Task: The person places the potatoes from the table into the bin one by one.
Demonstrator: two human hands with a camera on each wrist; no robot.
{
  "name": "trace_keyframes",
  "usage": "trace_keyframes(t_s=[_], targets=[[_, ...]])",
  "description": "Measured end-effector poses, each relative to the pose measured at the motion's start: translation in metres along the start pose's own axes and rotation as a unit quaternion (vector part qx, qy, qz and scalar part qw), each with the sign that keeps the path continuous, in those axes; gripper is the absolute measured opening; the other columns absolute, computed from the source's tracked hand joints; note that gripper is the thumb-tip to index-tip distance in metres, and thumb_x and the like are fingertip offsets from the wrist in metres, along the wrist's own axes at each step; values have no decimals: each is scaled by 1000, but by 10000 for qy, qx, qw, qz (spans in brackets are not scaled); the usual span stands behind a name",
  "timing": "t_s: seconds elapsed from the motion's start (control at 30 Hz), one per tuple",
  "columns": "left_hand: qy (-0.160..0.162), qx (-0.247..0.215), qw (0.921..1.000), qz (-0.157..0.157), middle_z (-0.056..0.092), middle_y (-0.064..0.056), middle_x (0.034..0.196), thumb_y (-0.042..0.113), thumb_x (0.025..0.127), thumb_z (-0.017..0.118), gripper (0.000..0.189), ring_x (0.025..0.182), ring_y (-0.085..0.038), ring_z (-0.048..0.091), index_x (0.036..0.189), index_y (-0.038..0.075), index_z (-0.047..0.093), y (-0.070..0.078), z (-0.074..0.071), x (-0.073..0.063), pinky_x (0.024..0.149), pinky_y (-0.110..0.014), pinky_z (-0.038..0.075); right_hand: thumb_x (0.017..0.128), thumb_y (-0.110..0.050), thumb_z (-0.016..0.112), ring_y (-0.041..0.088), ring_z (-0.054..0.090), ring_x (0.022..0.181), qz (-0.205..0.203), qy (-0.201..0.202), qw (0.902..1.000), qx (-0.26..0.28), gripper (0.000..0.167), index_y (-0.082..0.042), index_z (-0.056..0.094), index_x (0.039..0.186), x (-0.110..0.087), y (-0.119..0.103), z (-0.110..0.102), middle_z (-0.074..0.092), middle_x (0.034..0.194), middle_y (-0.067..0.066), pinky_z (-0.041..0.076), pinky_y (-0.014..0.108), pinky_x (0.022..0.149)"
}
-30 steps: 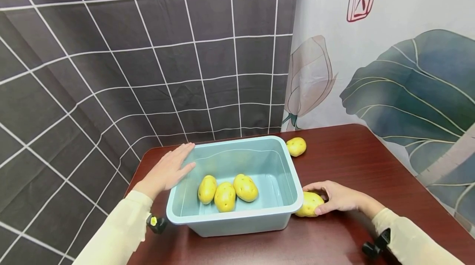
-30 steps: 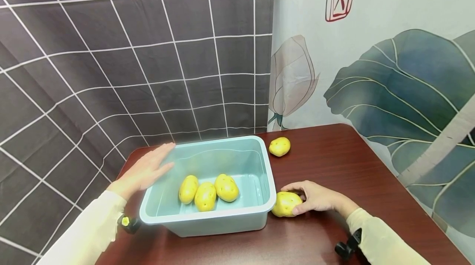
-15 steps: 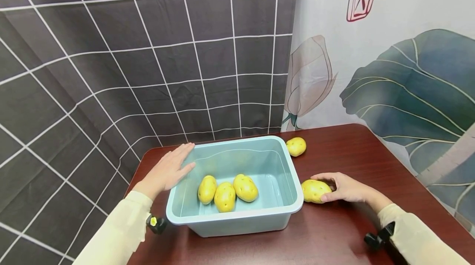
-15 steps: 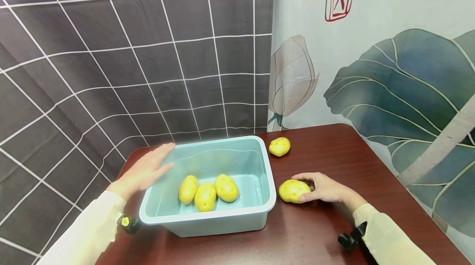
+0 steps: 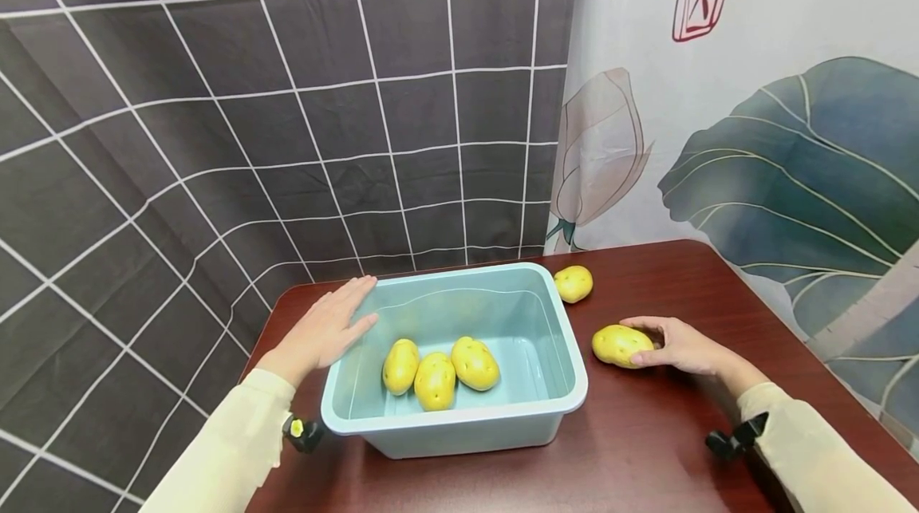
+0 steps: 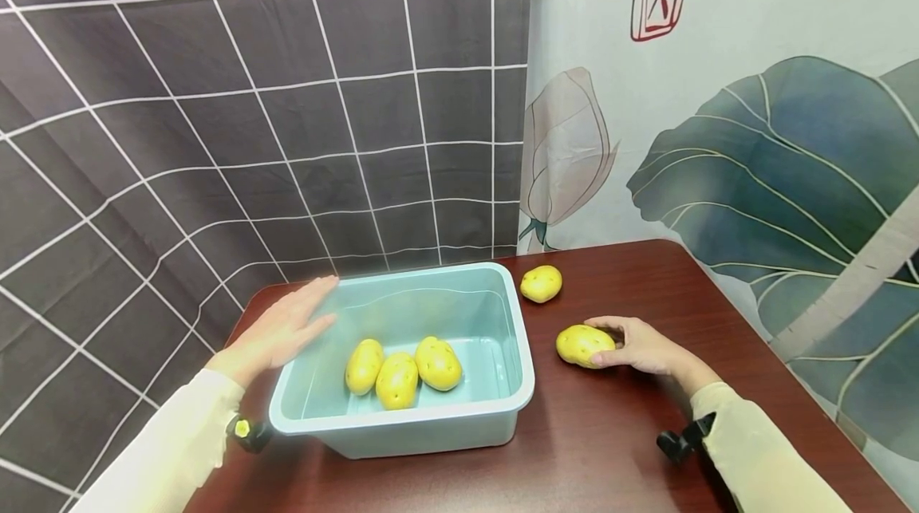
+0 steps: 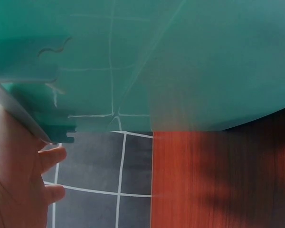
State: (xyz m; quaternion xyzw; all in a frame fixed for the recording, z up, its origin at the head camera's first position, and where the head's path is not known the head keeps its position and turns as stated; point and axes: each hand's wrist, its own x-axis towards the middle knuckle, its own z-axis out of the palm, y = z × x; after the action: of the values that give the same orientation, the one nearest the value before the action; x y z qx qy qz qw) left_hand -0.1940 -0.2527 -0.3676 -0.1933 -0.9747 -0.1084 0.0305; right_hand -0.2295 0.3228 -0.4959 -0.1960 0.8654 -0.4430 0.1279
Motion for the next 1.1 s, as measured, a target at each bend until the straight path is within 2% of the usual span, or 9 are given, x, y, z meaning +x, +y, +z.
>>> trace_keyframes(t_s=[0.23,0.63,1.1], targets=[[34,-6,10000,48,31,-13,154,42,98,49,65,143,-33,24,151,11,30,0,1,-1,111,-58,22,81,-29,77,25,52,104,206,307,9992,-175,65,-4,51,135,5,1,-5,59,119,10,48,28,83],[48,-2,9999,98,31,-12,155,40,98,50,65,143,-31,25,151,11,30,-3,1,1,111,-57,23,82,-33,76,26,49,106,-17,678,9962,-553,72,-3,45,140,11,-6,2,54,128,15,45,37,86],[136,-64,9997,189,32,-12,154,43,99,47,64,143,-32,25,151,10,30,-6,3,1,112,-58,22,79,-38,79,26,52,99,-126,758,9935,-840,78,-4,44,140,21,-8,19,57,121,14,44,42,82]])
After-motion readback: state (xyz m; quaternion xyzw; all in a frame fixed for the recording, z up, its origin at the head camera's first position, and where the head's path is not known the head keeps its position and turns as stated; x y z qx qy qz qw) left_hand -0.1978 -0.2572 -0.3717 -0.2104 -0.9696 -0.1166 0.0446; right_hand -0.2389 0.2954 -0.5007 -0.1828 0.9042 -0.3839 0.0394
